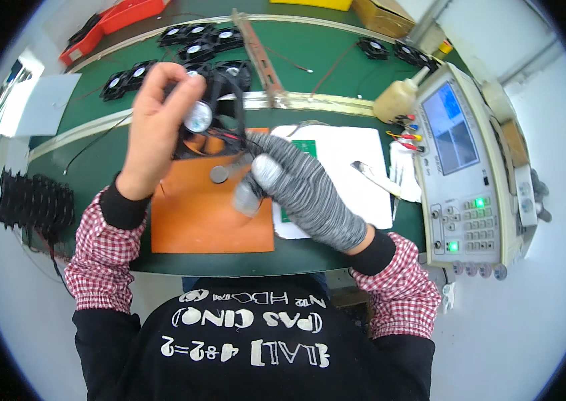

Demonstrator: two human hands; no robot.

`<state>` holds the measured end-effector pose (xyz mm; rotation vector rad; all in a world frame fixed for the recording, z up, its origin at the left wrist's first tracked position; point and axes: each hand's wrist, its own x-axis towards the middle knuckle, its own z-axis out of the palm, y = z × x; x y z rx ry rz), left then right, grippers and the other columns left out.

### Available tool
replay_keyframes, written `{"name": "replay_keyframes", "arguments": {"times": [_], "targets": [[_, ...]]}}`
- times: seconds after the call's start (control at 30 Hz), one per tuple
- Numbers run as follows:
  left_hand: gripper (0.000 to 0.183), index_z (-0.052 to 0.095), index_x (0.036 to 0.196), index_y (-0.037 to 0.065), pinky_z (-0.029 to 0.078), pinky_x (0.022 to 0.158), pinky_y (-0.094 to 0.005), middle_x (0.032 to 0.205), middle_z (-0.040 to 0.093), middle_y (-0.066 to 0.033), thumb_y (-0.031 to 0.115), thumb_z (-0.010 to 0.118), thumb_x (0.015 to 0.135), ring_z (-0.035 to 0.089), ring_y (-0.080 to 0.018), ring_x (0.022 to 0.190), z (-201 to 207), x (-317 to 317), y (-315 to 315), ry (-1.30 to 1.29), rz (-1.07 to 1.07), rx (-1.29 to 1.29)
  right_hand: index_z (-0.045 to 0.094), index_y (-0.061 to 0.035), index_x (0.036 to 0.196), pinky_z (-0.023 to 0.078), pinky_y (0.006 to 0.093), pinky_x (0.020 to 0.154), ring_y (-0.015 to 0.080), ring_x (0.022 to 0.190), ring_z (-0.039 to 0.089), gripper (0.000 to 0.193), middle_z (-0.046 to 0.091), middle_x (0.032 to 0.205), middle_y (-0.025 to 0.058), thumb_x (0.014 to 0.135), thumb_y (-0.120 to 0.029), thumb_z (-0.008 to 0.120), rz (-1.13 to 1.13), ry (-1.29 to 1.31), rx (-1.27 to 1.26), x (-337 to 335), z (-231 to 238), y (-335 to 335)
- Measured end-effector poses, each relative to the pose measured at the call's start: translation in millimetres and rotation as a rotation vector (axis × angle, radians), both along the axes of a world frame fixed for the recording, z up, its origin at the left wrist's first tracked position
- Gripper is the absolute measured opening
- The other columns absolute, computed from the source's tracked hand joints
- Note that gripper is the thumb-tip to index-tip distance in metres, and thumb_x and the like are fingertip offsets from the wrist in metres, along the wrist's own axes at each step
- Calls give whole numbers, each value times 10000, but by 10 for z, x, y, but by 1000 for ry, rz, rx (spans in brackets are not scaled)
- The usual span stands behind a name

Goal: The person repeatedly picks up small black cooling fans from a green workbench, connects their wires to a green circuit board, and observes the fan spin. After each test, the person places the fan back on the workbench and repeats the process with another fan.

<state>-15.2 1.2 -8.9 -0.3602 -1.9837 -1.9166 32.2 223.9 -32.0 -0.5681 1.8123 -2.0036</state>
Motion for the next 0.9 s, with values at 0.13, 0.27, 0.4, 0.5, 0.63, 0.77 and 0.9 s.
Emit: {"name": "replay_keyframes", "arguments": {"times": [0.13,0.27,0.4,0.5,0.63,0.77,0.9], "targets": [[154,636,1015,71,467,666,-223,897,587,-37,210,611,955,584,-98,852,129,-447,-712,426,472,-198,608,-20,1165,458,259,672,98,722,508,248,532,812,20,1008,-181,502,19,110,272,42,-19,400],[161,629,976,23,508,746,-283,994,657,-52,179,614,943,634,-119,875,226,-572,-1203,101,381,445,705,-26,1005,485,317,784,200,817,601,144,577,800,60,891,-74,632,-205,713,760,-227,-314,742],[142,607,882,74,491,677,-296,856,634,-37,202,589,942,608,-128,791,-254,-77,-555,-363,43,346,704,-8,980,511,285,766,166,832,628,134,623,835,51,861,-64,677,-247,65,333,-356,-338,669],[238,460,721,78,459,631,-268,784,560,-18,111,615,899,582,-144,732,-428,249,-294,-557,-212,80,689,15,969,515,275,791,138,873,635,139,652,919,64,837,-27,695,-249,241,351,-429,-519,619],[319,499,881,44,415,898,-374,1140,494,-166,156,767,747,520,-285,1051,-517,377,-253,23,35,-845,677,-4,966,521,304,816,169,869,646,129,648,925,80,838,-15,684,-242,196,286,-422,-613,613],[884,460,1320,23,304,1076,-463,1427,400,-173,432,839,633,400,-370,1299,-256,374,-227,66,-300,-1068,682,-41,957,525,332,787,213,840,645,128,638,899,86,831,-19,675,-228,386,395,-409,-675,622],[1067,386,1420,34,287,1063,-471,1354,435,-177,467,862,570,402,-379,1245,-337,334,-33,83,-317,-1079,681,-96,942,508,369,772,261,842,619,193,621,877,81,772,-9,661,-184,761,598,-441,-671,637]]}}
